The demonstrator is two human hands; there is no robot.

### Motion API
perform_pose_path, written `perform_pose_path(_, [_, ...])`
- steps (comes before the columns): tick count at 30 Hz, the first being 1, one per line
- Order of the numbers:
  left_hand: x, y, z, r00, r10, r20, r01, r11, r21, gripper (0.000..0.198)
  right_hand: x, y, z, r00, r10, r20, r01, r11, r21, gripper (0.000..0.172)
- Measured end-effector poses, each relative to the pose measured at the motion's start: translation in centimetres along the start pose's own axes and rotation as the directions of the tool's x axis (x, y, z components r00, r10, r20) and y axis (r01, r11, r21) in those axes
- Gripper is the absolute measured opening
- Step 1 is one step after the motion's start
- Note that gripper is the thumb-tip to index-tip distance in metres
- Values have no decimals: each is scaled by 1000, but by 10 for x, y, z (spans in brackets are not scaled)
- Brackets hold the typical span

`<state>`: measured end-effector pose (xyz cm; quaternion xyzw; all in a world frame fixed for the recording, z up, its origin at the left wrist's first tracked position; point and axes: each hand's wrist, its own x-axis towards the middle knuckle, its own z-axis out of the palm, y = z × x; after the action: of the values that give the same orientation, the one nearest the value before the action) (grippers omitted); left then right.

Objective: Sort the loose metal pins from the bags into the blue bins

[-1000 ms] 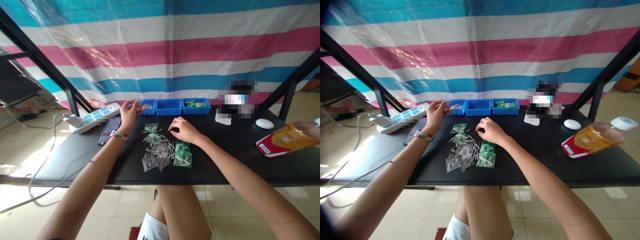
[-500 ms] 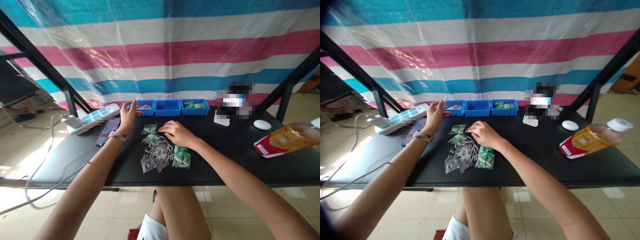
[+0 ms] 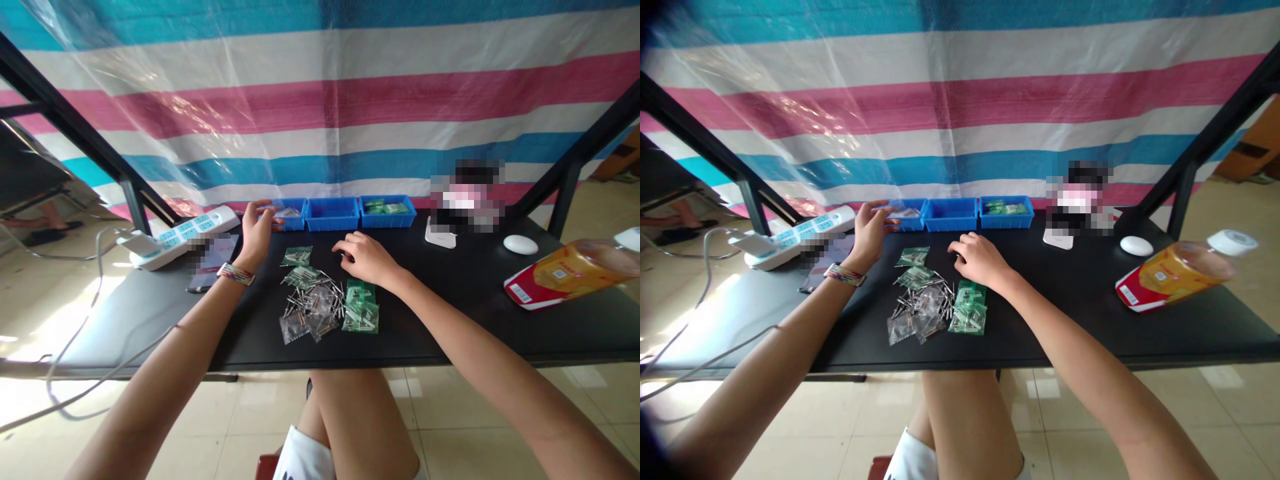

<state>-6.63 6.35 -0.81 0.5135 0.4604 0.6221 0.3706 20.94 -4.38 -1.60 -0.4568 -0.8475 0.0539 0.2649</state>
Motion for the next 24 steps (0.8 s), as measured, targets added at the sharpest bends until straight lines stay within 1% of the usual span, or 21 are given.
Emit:
perform_pose_path(2, [-6, 4, 2, 995, 77, 56, -80, 995, 56, 25, 1, 2, 1, 999, 16, -29, -14, 998, 68, 28])
perform_pose_path(4, [-13, 10, 5, 979, 144, 142, -157, 983, 92, 22, 3, 4, 3, 995, 80, -66, -62, 969, 238, 24])
perform_pose_path(5, [-17, 13, 7, 966, 167, 197, -189, 977, 99, 22, 5, 5, 3, 988, 131, -80, -94, 929, 357, 21])
perform_pose_path(6, [-22, 17, 9, 947, 180, 264, -214, 971, 103, 22, 7, 6, 4, 979, 188, -84, -125, 865, 486, 17])
perform_pose_path(7, [-28, 21, 11, 921, 184, 343, -232, 967, 106, 23, 8, 7, 5, 967, 244, -74, -150, 779, 609, 11])
perform_pose_path(8, [-33, 25, 13, 884, 174, 434, -245, 963, 113, 26, 10, 7, 6, 955, 292, -55, -168, 681, 712, 6])
perform_pose_path(9, [-39, 28, 15, 849, 165, 502, -259, 958, 123, 28, 11, 7, 6, 943, 332, -34, -177, 585, 791, 9])
perform_pose_path(11, [-49, 34, 19, 781, 170, 601, -314, 939, 142, 31, 13, 6, 7, 920, 392, -8, -175, 429, 886, 22])
perform_pose_path(13, [-56, 39, 23, 735, 179, 654, -362, 919, 156, 32, 13, 4, 8, 901, 433, 4, -164, 333, 928, 33])
perform_pose_path(15, [-60, 42, 26, 718, 180, 672, -384, 908, 167, 29, 13, 2, 9, 888, 460, 8, -157, 286, 945, 40])
perform_pose_path(18, [-62, 43, 28, 721, 174, 671, -382, 908, 175, 27, 13, -2, 11, 871, 491, -1, -157, 280, 947, 45])
perform_pose_path(21, [-62, 42, 28, 725, 170, 668, -388, 902, 192, 25, 13, -3, 11, 864, 504, 14, -170, 265, 949, 45])
perform_pose_path(24, [-60, 40, 28, 735, 182, 653, -409, 888, 212, 22, 13, -4, 10, 869, 493, 40, -185, 250, 950, 43])
